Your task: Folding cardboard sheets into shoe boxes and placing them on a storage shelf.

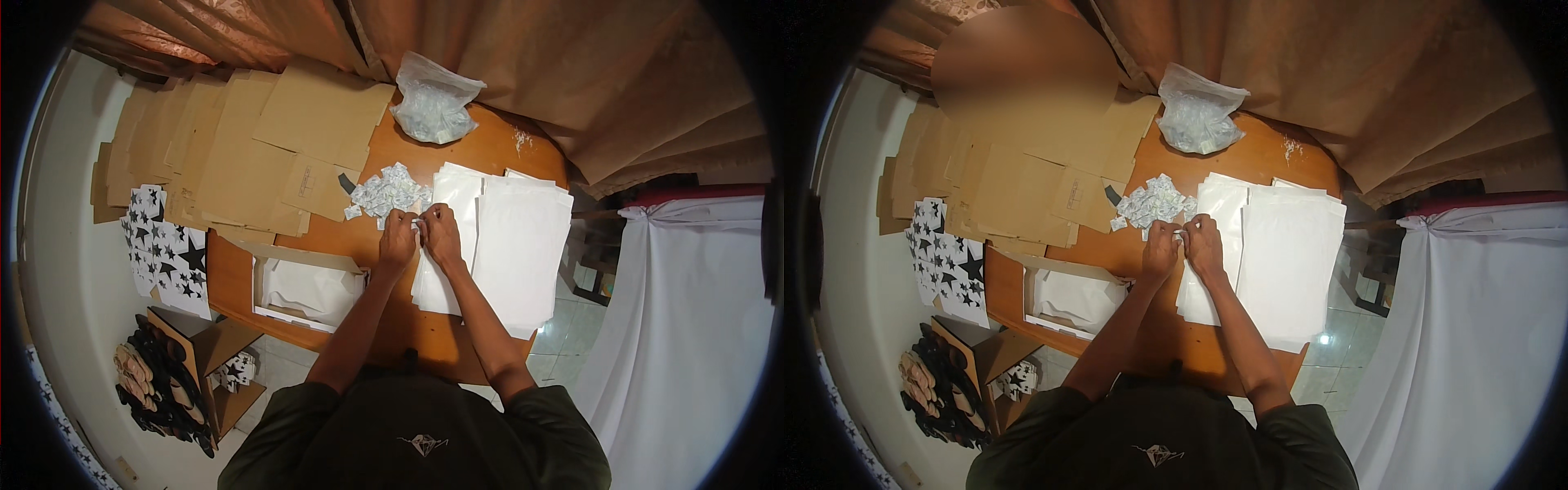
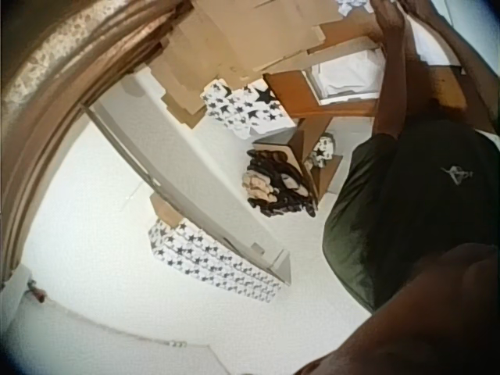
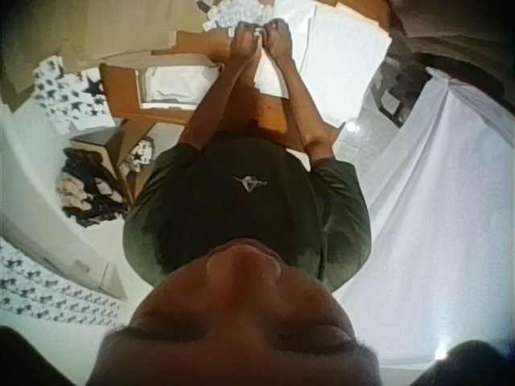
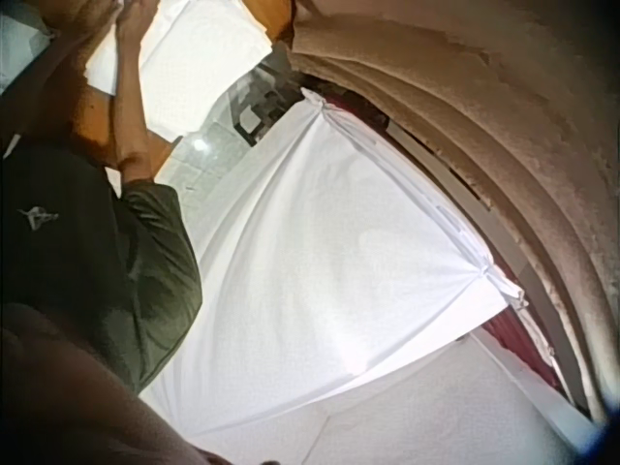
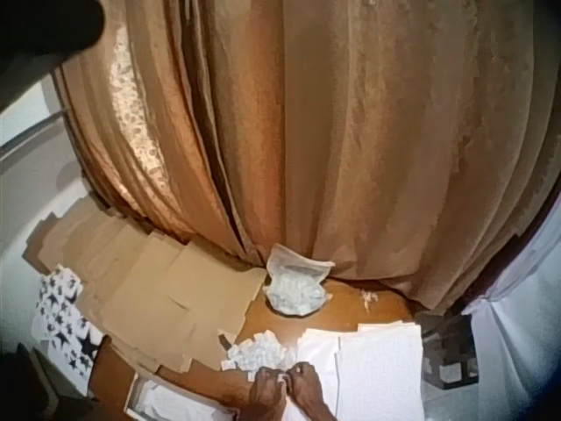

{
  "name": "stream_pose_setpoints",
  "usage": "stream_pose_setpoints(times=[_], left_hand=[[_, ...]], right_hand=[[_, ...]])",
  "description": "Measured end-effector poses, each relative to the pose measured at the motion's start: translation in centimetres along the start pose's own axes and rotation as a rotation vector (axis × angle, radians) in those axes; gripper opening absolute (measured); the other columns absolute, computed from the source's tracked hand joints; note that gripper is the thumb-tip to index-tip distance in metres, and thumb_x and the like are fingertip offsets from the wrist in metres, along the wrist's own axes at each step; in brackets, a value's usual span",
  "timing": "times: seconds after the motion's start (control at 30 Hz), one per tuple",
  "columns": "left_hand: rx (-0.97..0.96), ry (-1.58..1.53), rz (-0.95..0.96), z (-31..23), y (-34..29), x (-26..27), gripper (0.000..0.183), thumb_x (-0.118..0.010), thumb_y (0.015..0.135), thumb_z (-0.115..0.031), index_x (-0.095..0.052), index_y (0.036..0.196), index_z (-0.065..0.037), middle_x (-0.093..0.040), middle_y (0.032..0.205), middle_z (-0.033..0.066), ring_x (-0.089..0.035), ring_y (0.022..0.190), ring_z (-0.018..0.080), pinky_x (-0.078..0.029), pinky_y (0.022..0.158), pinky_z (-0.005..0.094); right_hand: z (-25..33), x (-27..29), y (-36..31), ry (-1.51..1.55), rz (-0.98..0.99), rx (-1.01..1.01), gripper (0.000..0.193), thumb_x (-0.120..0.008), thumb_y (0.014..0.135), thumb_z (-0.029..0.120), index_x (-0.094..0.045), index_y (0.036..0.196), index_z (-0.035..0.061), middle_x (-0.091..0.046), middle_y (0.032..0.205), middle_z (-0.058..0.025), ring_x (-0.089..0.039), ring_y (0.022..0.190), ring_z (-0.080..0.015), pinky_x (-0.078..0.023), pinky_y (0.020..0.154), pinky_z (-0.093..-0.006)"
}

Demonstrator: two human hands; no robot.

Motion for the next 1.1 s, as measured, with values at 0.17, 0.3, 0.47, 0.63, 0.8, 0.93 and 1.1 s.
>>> stream_pose_setpoints(times=[0.17, 0.3, 0.47, 0.63, 0.8, 0.93, 1.1], left_hand=[[-0.070, 0.059, -0.009, -1.7, -0.7, 1.6, 0.026, -0.066, 0.086, 0.003, -0.065, 0.112, -0.004, -0.061, 0.104, 0.0147, -0.062, 0.100, 0.0377, -0.052, 0.087, 0.0436], [0.105, -0.173, 0.138, -4.0, -2.7, 3.7, 0.019, -0.065, 0.090, 0.003, -0.064, 0.109, 0.000, -0.068, 0.088, 0.0134, -0.070, 0.085, 0.0287, -0.055, 0.078, 0.0373], [0.277, -0.439, 0.202, -6.1, -7.9, 7.1, 0.014, -0.065, 0.094, 0.001, -0.062, 0.107, 0.003, -0.069, 0.085, 0.0100, -0.070, 0.079, 0.0155, -0.056, 0.070, 0.0276], [0.403, -0.628, 0.171, -5.2, -13.4, 11.7, 0.007, -0.063, 0.099, -0.006, -0.066, 0.103, -0.001, -0.071, 0.084, 0.0057, -0.072, 0.079, 0.0125, -0.054, 0.060, 0.0242], [0.442, -0.510, 0.148, -3.3, -16.6, 17.0, 0.009, -0.064, 0.098, -0.006, -0.068, 0.104, 0.000, -0.071, 0.089, 0.0077, -0.073, 0.078, 0.0141, -0.055, 0.061, 0.0243], [0.394, -0.459, 0.041, 0.5, -18.0, 20.6, 0.011, -0.065, 0.096, -0.004, -0.068, 0.106, 0.002, -0.071, 0.091, 0.0096, -0.075, 0.078, 0.0177, -0.056, 0.063, 0.0264], [0.323, -0.306, 0.004, 4.0, -17.5, 25.0, 0.030, -0.068, 0.093, -0.003, -0.062, 0.122, 0.000, -0.070, 0.110, 0.0187, -0.074, 0.095, 0.0282, -0.058, 0.076, 0.0346]], right_hand=[[1.4, 1.9, -2.3, 0.157, 0.032, -0.139, 0.014, -0.065, 0.094, 0.008, -0.067, 0.103, -0.0018, -0.065, 0.105, -0.0200, -0.064, 0.094, -0.0368, -0.052, 0.084, -0.0433], [2.7, 4.0, -5.3, 0.432, 0.071, -0.307, 0.015, -0.062, 0.099, 0.009, -0.066, 0.109, -0.0014, -0.070, 0.092, -0.0159, -0.070, 0.083, -0.0225, -0.054, 0.076, -0.0314], [4.9, 5.1, -9.4, 0.720, 0.075, -0.346, 0.015, -0.066, 0.098, 0.010, -0.067, 0.109, -0.0008, -0.068, 0.085, -0.0063, -0.065, 0.078, -0.0116, -0.052, 0.072, -0.0259], [9.4, 4.4, -12.3, 0.764, 0.217, -0.312, 0.022, -0.067, 0.099, 0.019, -0.067, 0.098, -0.0022, -0.060, 0.069, -0.0016, -0.054, 0.063, -0.0090, -0.044, 0.058, -0.0270], [13.6, 1.1, -13.3, 0.804, 0.247, -0.186, 0.021, -0.068, 0.098, 0.019, -0.068, 0.097, -0.0023, -0.065, 0.072, -0.0050, -0.059, 0.064, -0.0109, -0.047, 0.060, -0.0280], [18.9, -1.1, -12.4, 0.746, 0.367, -0.139, 0.016, -0.066, 0.098, 0.011, -0.067, 0.103, -0.0044, -0.069, 0.081, -0.0071, -0.068, 0.072, -0.0124, -0.055, 0.066, -0.0270], [22.6, -4.3, -11.0, 0.541, 0.320, -0.038, 0.022, -0.065, 0.098, 0.010, -0.066, 0.116, -0.0022, -0.074, 0.099, -0.0160, -0.073, 0.088, -0.0241, -0.058, 0.079, -0.0339]])
Point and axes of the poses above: each hand's wrist, its own y-axis towards the middle knuckle, its own x-axis out of the back of the hand, z = x × y, the point moved 2 cm from there along y, towards the middle knuckle
